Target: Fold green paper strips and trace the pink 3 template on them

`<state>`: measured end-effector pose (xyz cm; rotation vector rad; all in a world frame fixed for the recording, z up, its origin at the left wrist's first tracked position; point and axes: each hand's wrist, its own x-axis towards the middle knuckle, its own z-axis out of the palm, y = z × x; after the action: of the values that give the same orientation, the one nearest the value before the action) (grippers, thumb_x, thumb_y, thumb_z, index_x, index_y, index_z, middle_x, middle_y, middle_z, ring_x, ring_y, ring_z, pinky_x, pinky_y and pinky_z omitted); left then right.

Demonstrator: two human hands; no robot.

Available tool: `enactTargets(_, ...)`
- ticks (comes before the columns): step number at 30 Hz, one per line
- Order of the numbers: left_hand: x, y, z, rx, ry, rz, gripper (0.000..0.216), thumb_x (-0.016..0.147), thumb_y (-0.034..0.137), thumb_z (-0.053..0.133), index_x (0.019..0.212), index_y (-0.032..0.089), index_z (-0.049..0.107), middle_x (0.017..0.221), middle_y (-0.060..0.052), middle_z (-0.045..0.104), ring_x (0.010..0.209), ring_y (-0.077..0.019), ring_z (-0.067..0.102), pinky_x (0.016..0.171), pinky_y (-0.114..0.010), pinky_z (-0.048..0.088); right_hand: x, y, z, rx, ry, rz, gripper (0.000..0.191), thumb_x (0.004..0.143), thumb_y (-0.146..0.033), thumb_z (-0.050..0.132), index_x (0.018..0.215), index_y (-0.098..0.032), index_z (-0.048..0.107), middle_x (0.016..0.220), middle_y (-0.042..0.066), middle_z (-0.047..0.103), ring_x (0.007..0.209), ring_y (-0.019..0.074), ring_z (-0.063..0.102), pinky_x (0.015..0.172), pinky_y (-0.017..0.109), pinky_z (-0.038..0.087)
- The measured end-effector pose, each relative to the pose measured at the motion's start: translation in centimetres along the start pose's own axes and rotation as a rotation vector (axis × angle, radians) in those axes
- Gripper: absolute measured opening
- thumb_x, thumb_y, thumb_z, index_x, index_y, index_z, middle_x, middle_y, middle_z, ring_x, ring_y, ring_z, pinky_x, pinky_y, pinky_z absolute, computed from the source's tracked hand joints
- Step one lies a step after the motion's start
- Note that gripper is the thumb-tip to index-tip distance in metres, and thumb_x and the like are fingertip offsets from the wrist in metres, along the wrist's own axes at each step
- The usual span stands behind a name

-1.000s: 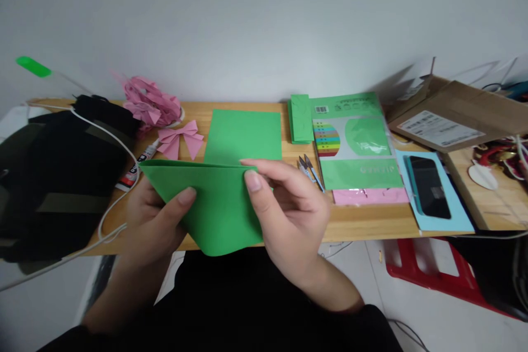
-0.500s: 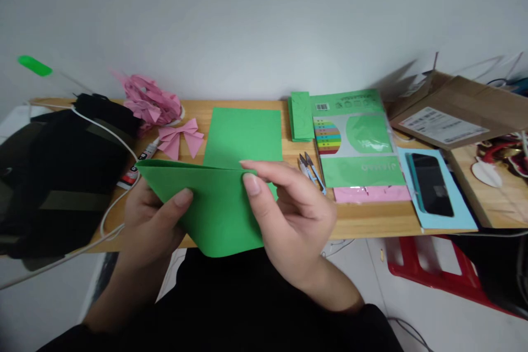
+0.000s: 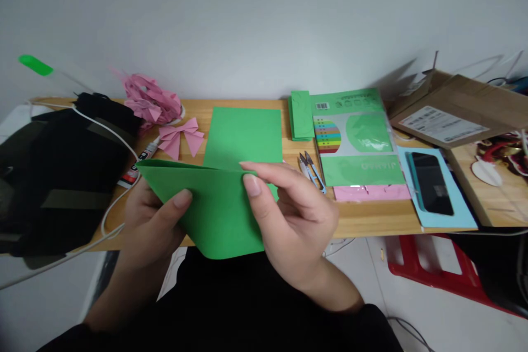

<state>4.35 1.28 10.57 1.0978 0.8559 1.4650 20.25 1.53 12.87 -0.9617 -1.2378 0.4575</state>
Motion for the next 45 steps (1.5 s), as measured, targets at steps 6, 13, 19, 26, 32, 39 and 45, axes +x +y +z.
enactTargets(6,0.1,0.0,0.0,0.023,0.034,-0.019,0.022,0.082,0.034,0.08,0.1,0.027,0.07,0.087,0.002,0.076,0.068,-0.0123,0.072,0.06,-0.019,0.062,0.1,0.1,0.0,-0.01,-0.009,0.0,0.024,0.088,-0.017,0.07,0.103,-0.034,0.076,0.087,-0.005,0.077,0.075,0.0117,0.071,0.063,0.027,0.058)
enactTargets(13,0.0,0.2,0.0,-0.016,0.042,-0.072,0.019,0.083,0.031,0.08,0.1,0.028,0.071,0.089,0.003,0.077,0.071,-0.0114,0.073,0.062,-0.018,0.062,0.2,0.2,0.2,-0.034,-0.003,-0.034,0.023,0.089,-0.018,0.069,0.105,-0.033,0.076,0.086,-0.005,0.077,0.074,0.0121,0.071,0.062,0.027,0.057)
enactTargets(19,0.0,0.3,0.0,0.024,0.086,-0.146,0.023,0.08,0.037,0.081,0.097,0.026,0.07,0.087,0.001,0.076,0.07,-0.0133,0.072,0.062,-0.022,0.062,0.3,0.2,0.3,-0.016,-0.005,-0.025,0.022,0.089,-0.018,0.07,0.103,-0.033,0.076,0.086,-0.006,0.077,0.074,0.0112,0.07,0.063,0.026,0.057)
enactTargets(26,0.0,0.5,0.2,0.02,0.124,-0.214,0.027,0.077,0.041,0.083,0.094,0.025,0.069,0.085,0.002,0.075,0.069,-0.0128,0.071,0.062,-0.021,0.061,0.4,0.3,0.4,0.003,-0.017,-0.024,0.022,0.088,-0.017,0.07,0.103,-0.032,0.076,0.086,-0.006,0.077,0.074,0.0097,0.071,0.065,0.024,0.058)
enactTargets(32,0.3,-0.2,-0.1,-0.036,0.053,-0.078,0.022,0.079,0.031,0.083,0.098,0.029,0.072,0.086,0.005,0.077,0.067,-0.0091,0.071,0.062,-0.016,0.061,0.6,0.5,0.3,0.01,-0.031,-0.008,0.023,0.087,-0.015,0.07,0.1,-0.033,0.076,0.085,-0.006,0.078,0.073,0.0113,0.071,0.063,0.026,0.059)
enactTargets(39,1.9,0.6,0.1,0.036,-0.067,0.026,0.022,0.075,0.034,0.085,0.09,0.026,0.071,0.084,0.004,0.075,0.076,-0.012,0.072,0.068,-0.02,0.06,0.7,0.3,-0.2,-0.022,-0.106,-0.009,0.023,0.086,-0.014,0.07,0.099,-0.032,0.076,0.082,-0.006,0.077,0.07,0.0118,0.07,0.062,0.027,0.058)
enactTargets(45,2.7,1.2,0.4,0.066,-0.054,0.083,0.013,0.076,0.022,0.085,0.082,0.025,0.074,0.078,0.005,0.074,0.073,-0.01,0.071,0.068,-0.02,0.058,0.7,0.5,0.0,0.007,-0.088,-0.031,0.023,0.085,-0.012,0.07,0.098,-0.031,0.076,0.081,-0.005,0.077,0.069,0.0117,0.069,0.06,0.027,0.056)
